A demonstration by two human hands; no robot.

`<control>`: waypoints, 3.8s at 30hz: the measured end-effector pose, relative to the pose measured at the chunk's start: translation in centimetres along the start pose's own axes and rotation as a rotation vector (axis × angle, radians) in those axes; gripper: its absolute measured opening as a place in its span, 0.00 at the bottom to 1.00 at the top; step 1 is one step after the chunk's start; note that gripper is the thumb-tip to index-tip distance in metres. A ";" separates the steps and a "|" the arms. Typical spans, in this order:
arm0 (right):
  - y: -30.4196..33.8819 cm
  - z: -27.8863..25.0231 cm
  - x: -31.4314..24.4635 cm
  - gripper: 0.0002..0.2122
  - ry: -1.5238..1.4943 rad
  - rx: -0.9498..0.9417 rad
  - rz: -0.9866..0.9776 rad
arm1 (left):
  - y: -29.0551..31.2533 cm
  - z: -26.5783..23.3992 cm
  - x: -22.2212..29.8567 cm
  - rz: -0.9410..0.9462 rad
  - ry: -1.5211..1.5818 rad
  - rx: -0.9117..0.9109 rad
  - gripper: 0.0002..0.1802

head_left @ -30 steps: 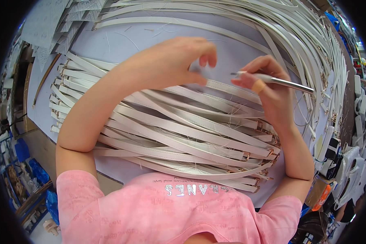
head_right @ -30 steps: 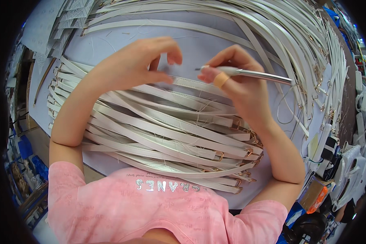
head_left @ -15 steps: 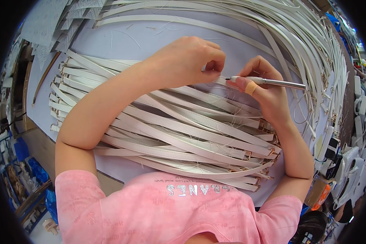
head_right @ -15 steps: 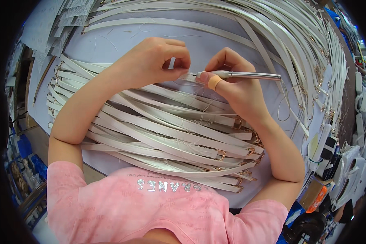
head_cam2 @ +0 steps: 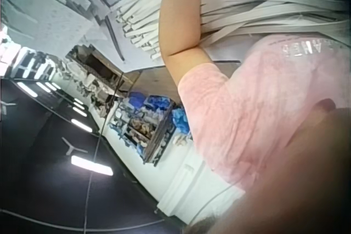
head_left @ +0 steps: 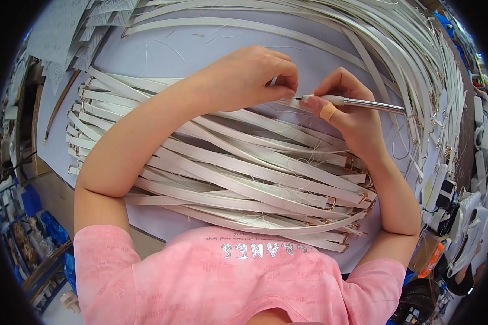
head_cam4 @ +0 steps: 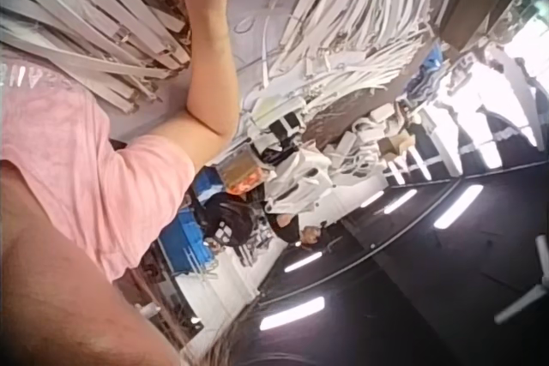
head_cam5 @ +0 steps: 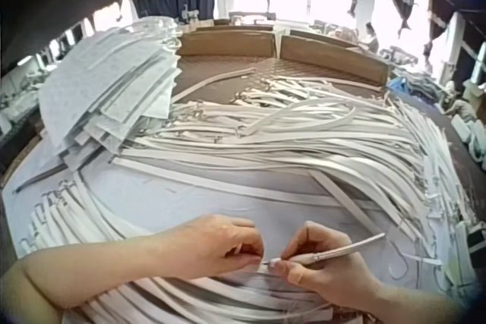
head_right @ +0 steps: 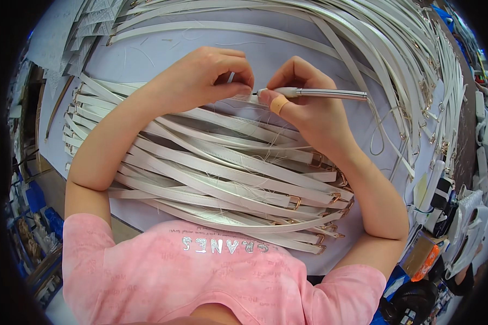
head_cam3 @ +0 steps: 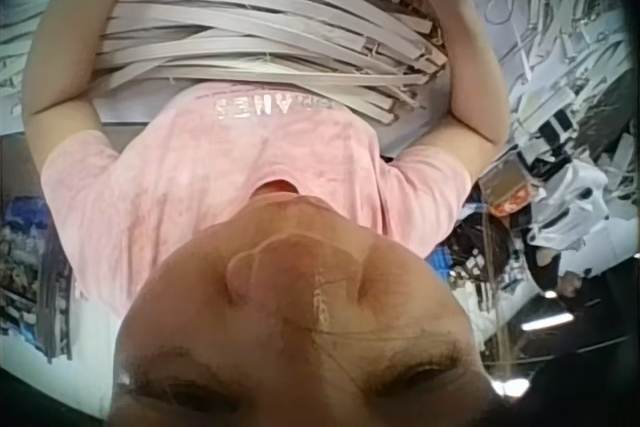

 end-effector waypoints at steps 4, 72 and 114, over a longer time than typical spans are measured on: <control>0.1 0.2 0.0 0.07 0.051 -0.012 -0.020 | 0.0 0.0 0.0 -0.015 -0.002 -0.005 0.07; -0.9 1.0 0.0 0.07 -0.008 -0.038 -0.002 | 0.8 -1.4 0.0 -0.220 0.160 -0.145 0.05; -0.9 1.7 0.1 0.07 -0.013 0.009 -0.045 | 0.6 -1.5 -0.4 -0.286 0.152 -0.165 0.08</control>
Point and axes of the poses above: each hand's wrist, its own y-axis away from the middle knuckle, its own z-axis out of the palm, x = y × z, the point moved 2 cm from there along -y, towards the middle knuckle, and after that the axes turned 13 degrees about -z, right-handed, at the moved point
